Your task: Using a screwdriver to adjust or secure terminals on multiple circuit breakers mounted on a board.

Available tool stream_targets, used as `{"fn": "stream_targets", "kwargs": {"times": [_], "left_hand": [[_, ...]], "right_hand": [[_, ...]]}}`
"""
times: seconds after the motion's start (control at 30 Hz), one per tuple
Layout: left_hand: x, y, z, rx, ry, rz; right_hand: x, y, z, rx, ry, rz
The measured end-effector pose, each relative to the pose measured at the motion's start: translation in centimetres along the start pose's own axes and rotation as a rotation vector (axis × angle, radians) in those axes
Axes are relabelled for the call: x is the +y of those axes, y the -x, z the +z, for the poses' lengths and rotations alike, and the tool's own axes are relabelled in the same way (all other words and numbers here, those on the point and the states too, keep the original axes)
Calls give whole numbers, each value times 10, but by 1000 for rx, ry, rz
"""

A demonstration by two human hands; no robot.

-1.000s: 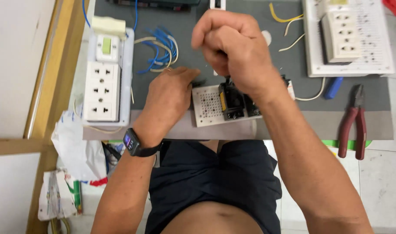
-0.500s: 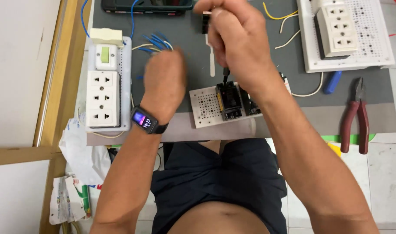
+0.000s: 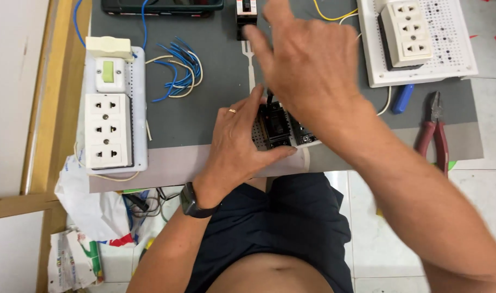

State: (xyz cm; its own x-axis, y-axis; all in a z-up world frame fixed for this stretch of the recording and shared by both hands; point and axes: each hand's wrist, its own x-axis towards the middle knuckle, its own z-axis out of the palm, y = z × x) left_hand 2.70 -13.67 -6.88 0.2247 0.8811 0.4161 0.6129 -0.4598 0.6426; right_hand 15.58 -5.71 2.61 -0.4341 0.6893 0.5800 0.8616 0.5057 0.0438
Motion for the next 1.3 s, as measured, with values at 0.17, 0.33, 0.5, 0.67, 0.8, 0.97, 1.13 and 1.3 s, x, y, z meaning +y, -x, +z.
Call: {"fn": "stream_targets", "kwargs": {"times": [0.17,0.33,0.5,0.67,0.8,0.97,1.13,1.3], "left_hand": [[4,-3,-7,-53,26,-21],[-4,-2,0,-55,-34,10],[11,-9,-12,-100,-9,-27],[16,-11,-15,-107,-4,-45],[17,-11,-13,-103,-44,-46],[15,-6,-12,-102,-14,-98],[-1,-3,1,-45,70,22],[-9,0,4,-80,39,-8]], "right_hand": [[0,-3,-26,-218,-212,-81],[-1,-2,-27,-331,-242,-30],[-2,1,-20,-145,-218,-147],[1,-5,-33,-389,-417,-155],[-2,-1,-23,-243,-301,-38],[-10,2,-24,-340,-423,-102],[4,-1,-20,-161,-420,-84],[-7,-7,-41,-264,-532,-139]]}}
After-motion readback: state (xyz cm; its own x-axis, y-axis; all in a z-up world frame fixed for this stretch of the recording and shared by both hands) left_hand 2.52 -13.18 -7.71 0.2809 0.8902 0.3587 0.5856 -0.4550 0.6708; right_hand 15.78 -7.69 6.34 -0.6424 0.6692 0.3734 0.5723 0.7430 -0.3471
